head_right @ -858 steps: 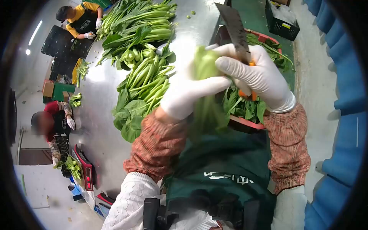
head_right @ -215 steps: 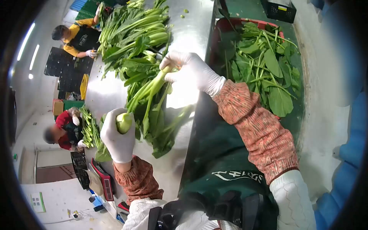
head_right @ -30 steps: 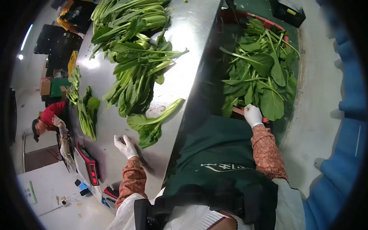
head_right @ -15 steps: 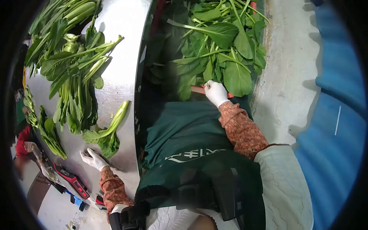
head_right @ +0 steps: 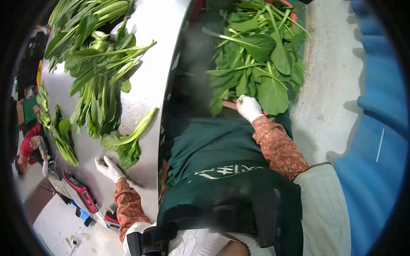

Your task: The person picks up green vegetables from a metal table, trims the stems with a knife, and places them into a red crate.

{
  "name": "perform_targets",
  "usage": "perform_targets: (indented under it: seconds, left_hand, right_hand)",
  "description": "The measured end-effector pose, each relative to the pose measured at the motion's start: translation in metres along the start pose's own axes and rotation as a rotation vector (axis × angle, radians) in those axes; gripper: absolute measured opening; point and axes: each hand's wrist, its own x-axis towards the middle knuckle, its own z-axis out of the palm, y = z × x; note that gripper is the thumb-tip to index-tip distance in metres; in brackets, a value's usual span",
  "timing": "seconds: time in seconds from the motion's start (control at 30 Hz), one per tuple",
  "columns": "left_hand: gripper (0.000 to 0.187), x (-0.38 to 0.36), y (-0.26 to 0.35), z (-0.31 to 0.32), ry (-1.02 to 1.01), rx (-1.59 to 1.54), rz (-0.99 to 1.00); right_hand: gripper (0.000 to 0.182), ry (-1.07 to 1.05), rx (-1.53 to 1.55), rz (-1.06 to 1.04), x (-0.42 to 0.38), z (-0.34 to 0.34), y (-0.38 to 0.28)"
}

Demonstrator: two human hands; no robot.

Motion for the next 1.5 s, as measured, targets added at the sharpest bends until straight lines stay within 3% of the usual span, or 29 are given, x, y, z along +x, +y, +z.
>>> perform_targets:
  seconds: [0.3,0.63,0.93,1.1,1.27,1.37,1.4,1.5]
  left_hand:
    - [0.053,-0.003,0.01,0.004,0.019,-0.09,-0.04]
    - [0.051,0.0,0.008,0.005,0.033,0.12,0.04]
    - [0.049,0.0,0.005,0.004,0.044,0.071,0.046]
    - [0.05,0.001,-0.007,0.004,0.094,0.126,0.166]
    - [0.052,0.001,-0.003,0.006,0.121,-0.048,0.053]
    - [0.05,-0.005,0.021,0.001,0.229,-0.165,-0.137]
    - [0.045,-0.008,0.03,0.005,0.297,-0.187,0.02]
    - [0.031,-0.051,0.145,0.008,0.067,-0.063,0.544]
  right_hand:
    - [0.021,-0.034,-0.006,-0.036,-0.004,-0.008,-0.005]
    - [0.024,-0.236,-0.1,0.004,0.007,-0.028,-0.02]
    - [0.025,-0.135,-0.077,-0.032,0.011,-0.018,-0.011]
    - [0.026,-0.171,-0.011,-0.021,0.008,-0.017,-0.012]
    - [0.026,-0.095,-0.004,-0.088,0.005,-0.011,-0.005]
    - [0.027,-0.17,0.077,-0.024,-0.004,-0.024,-0.015]
    - [0.027,-0.164,0.096,-0.04,-0.003,-0.021,-0.011]
    - [0.027,-0.124,0.097,-0.059,-0.005,-0.019,-0.008]
